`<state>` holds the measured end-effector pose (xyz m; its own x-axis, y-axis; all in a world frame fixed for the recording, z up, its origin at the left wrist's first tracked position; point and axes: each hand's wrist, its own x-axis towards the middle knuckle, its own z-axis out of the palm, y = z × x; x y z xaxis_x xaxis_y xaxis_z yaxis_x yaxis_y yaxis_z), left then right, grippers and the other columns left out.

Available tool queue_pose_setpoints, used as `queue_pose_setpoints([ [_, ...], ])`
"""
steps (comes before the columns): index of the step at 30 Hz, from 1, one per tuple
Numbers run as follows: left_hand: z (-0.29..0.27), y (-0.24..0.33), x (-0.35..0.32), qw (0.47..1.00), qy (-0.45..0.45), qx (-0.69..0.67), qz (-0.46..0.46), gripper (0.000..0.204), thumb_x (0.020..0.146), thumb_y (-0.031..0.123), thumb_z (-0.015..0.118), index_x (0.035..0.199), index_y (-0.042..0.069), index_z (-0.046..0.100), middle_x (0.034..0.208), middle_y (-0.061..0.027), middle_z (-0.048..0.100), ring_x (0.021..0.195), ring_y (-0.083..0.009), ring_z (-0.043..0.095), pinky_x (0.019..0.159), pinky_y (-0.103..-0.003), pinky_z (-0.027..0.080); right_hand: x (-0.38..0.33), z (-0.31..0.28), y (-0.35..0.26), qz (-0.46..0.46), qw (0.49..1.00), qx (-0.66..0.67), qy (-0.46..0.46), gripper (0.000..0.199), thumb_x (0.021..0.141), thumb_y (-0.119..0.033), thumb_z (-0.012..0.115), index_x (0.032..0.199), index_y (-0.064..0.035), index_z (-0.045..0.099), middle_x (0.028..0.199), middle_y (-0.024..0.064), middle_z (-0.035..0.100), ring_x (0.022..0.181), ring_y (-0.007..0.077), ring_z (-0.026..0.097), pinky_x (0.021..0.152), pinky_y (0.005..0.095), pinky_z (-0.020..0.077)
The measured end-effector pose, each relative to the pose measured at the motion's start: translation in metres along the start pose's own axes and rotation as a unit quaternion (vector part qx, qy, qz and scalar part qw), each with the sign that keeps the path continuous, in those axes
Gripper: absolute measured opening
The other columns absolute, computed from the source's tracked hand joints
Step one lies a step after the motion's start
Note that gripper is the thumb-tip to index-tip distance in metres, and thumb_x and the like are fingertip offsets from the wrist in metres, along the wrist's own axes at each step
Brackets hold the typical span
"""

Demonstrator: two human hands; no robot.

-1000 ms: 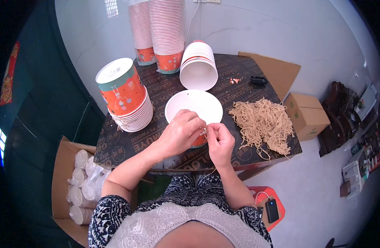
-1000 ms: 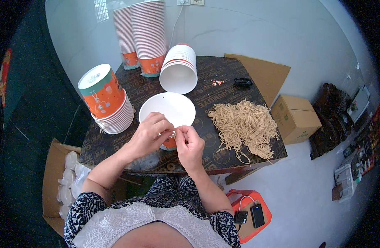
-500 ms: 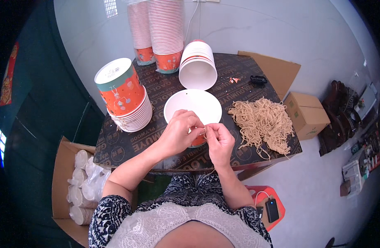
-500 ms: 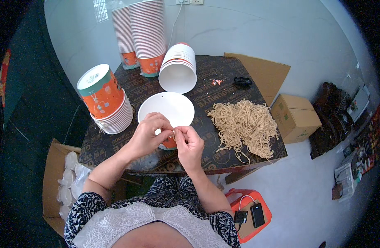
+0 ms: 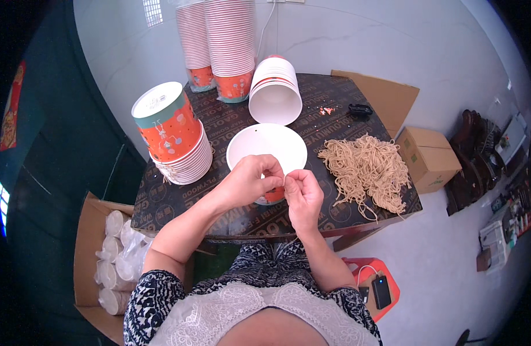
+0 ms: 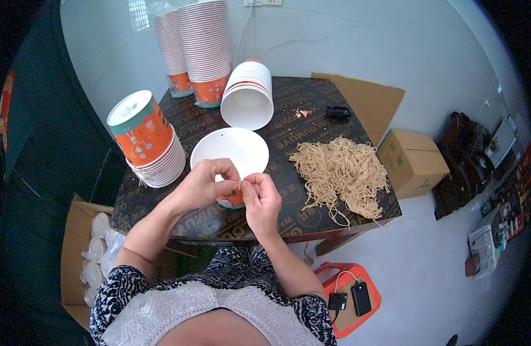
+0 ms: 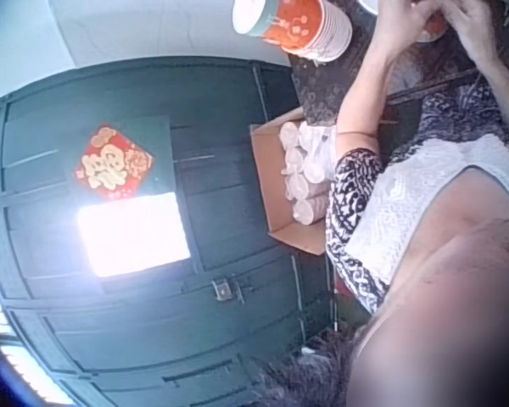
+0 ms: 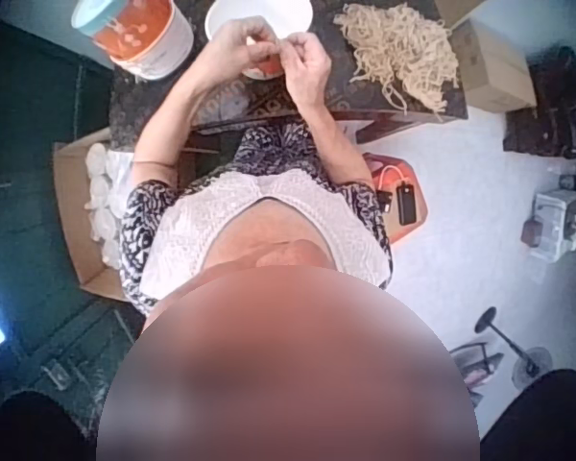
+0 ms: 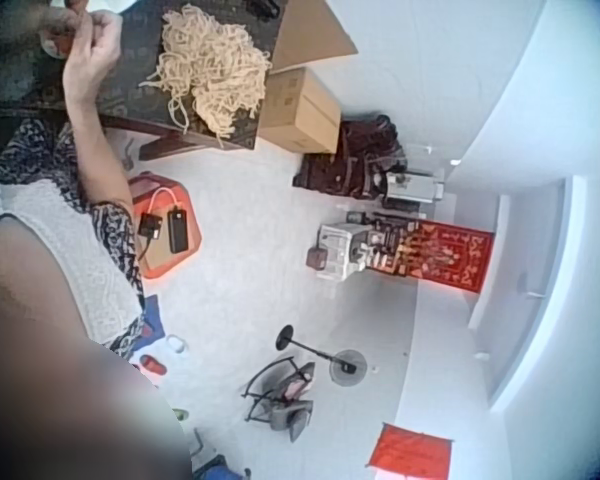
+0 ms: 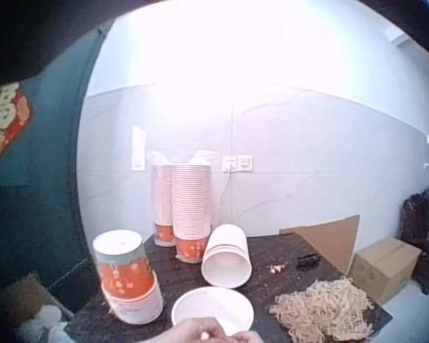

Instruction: Tying thin elastic cords to large paper cups.

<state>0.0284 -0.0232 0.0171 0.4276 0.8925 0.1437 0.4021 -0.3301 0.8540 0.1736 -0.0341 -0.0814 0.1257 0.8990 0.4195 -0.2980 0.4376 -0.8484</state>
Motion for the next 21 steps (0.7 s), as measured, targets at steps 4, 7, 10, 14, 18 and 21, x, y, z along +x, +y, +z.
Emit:
queue_pose_setpoints([
  [4,0.002,-0.007,0.002,1.000,-0.001,-0.006,0.017,0.006,0.082,0.004,0.067,0.083,-0.002,0.065,0.073,-0.0080,0.066,0.070,-0.0117,0.062,0.065,-0.029,0.050,-0.002,-0.003,-0.013,0.002,1.000,0.023,0.016,0.012,0.098,-0.010,0.060,0.102,0.0005,0.057,0.075,-0.0056,0.051,0.061,0.0004,0.040,0.053,0.0165,0.0306],
  [7,0.002,-0.012,0.002,0.999,0.000,0.021,0.048,0.006,0.084,0.003,0.064,0.082,-0.003,0.063,0.074,-0.0018,0.063,0.070,-0.0079,0.057,0.063,-0.024,0.047,-0.004,-0.020,-0.022,-0.105,0.982,-0.155,0.007,0.014,0.094,-0.006,0.063,0.106,0.0006,0.060,0.070,-0.0083,0.047,0.059,0.0003,0.036,0.052,0.0179,0.0271],
  [10,0.002,-0.012,0.001,0.999,0.004,0.029,0.039,0.006,0.084,0.003,0.063,0.082,-0.002,0.062,0.074,-0.0014,0.062,0.071,-0.0077,0.056,0.064,-0.024,0.047,-0.007,-0.024,-0.037,-0.114,0.960,-0.254,0.006,0.012,0.089,-0.001,0.066,0.100,0.0012,0.063,0.064,-0.0090,0.045,0.055,0.0003,0.035,0.049,0.0192,0.0266],
  [14,0.003,-0.014,0.002,0.998,0.024,0.035,0.043,0.009,0.081,0.005,0.061,0.082,-0.003,0.063,0.070,-0.0099,0.065,0.067,-0.0146,0.061,0.063,-0.032,0.050,-0.013,-0.033,-0.044,-0.166,0.928,-0.333,0.009,0.009,0.083,0.000,0.069,0.090,-0.0004,0.066,0.061,0.0056,0.056,0.048,0.0142,0.051,0.047,0.0282,0.0382],
  [18,0.004,-0.007,0.002,0.997,0.037,0.058,-0.019,0.008,0.085,0.003,0.060,0.079,-0.003,0.060,0.070,-0.0029,0.062,0.066,-0.0084,0.057,0.059,-0.026,0.047,-0.022,-0.044,-0.044,-0.213,0.900,-0.379,-0.018,0.008,0.082,0.000,0.069,0.089,-0.0009,0.065,0.063,0.0108,0.060,0.051,0.0239,0.058,0.049,0.0331,0.0432],
  [21,0.005,-0.011,0.003,0.995,0.052,0.082,-0.014,0.008,0.085,0.003,0.060,0.079,-0.003,0.060,0.069,-0.0037,0.061,0.064,-0.0092,0.057,0.059,-0.027,0.048,-0.026,-0.047,-0.043,-0.209,0.897,-0.388,-0.029,0.005,0.084,0.000,0.068,0.087,-0.0011,0.064,0.065,0.0115,0.062,0.054,0.0256,0.061,0.050,0.0337,0.0450],
])
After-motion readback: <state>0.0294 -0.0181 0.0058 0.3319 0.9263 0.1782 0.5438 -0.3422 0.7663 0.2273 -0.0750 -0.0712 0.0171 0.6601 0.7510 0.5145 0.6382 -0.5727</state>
